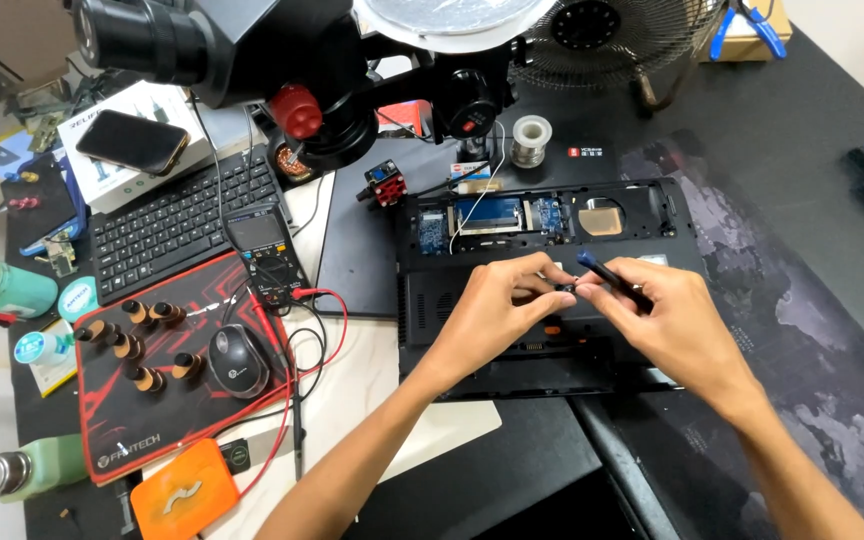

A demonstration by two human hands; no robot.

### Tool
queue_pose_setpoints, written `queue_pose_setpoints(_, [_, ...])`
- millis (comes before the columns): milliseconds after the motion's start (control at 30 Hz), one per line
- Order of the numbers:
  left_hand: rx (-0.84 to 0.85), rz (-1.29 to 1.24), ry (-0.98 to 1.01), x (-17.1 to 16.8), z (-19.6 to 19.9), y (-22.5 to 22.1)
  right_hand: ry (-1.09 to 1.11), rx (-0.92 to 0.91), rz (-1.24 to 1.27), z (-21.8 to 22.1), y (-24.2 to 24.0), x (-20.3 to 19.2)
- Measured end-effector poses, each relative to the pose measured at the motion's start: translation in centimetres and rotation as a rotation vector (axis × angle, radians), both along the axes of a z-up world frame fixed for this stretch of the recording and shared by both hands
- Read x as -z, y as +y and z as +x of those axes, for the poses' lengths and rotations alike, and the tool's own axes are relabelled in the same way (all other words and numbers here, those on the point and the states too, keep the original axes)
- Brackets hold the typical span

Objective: The person is repairing a laptop by reassembling the chassis and using a screwdriver to secure components.

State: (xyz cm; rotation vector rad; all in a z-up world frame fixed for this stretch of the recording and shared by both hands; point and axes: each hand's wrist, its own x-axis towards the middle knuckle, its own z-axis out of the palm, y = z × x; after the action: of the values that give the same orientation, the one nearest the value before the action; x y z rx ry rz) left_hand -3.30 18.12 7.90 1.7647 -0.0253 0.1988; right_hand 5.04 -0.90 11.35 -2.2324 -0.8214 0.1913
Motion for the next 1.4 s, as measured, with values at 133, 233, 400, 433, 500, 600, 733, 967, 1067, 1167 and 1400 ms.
queue_pose_setpoints(133, [-0.023,0.12,0.014,-0.7,-0.1,-0.1,-0.027,-0.004,-0.013,0.1,-0.1,-0.2])
queue_pose_setpoints(233, [-0.1,0.399,-0.09,-0.6,-0.6,-0.3,-0.021,0.028,-0.045,0.2,-0.3,-0.8])
queue_pose_setpoints(400, [-0.131,0.628,-0.213,0.3,-0.9,-0.5,0.009,0.03,-0.032,0.3,-0.5,-0.7])
queue_pose_setpoints(433, [-0.127,0.65,-0.222,0.6,-0.8,-0.5,0.016,0.025,-0.027,0.3,-0.5,-0.7])
queue_pose_setpoints(500, [-0.129,0.641,-0.241,0.0,-0.9,-0.6,0.01,0.016,-0.029,0.5,-0.6,-0.4])
queue_pose_setpoints(600, [-0.131,0.62,-0.29,-0.9,-1.0,-1.0,0.022,0.003,-0.031,0.5,-0.7,-0.1])
queue_pose_setpoints(733, [-0.127,0.608,-0.403,-1.0,-1.0,-1.4,0.122,-0.004,-0.017,0.3,-0.9,-0.1])
queue_pose_setpoints(967, [-0.126,0.579,-0.484,-0.4,-0.9,-1.4,0.23,-0.061,0.082,0.4,-1.2,0.3])
queue_pose_setpoints(1067, [-0.129,0.562,-0.481,-0.7,-1.0,-1.4,0.182,-0.056,0.087,-0.5,-0.9,-1.3])
queue_pose_setpoints(1167, [-0.127,0.475,-0.388,-0.9,-0.7,-1.0,0.086,0.046,0.055,-1.2,-1.0,-3.0])
queue_pose_setpoints(1400, [-0.117,0.189,-0.274,-0.2,0.0,-0.1,-0.307,0.067,0.371,-2.5,-2.1,-5.0])
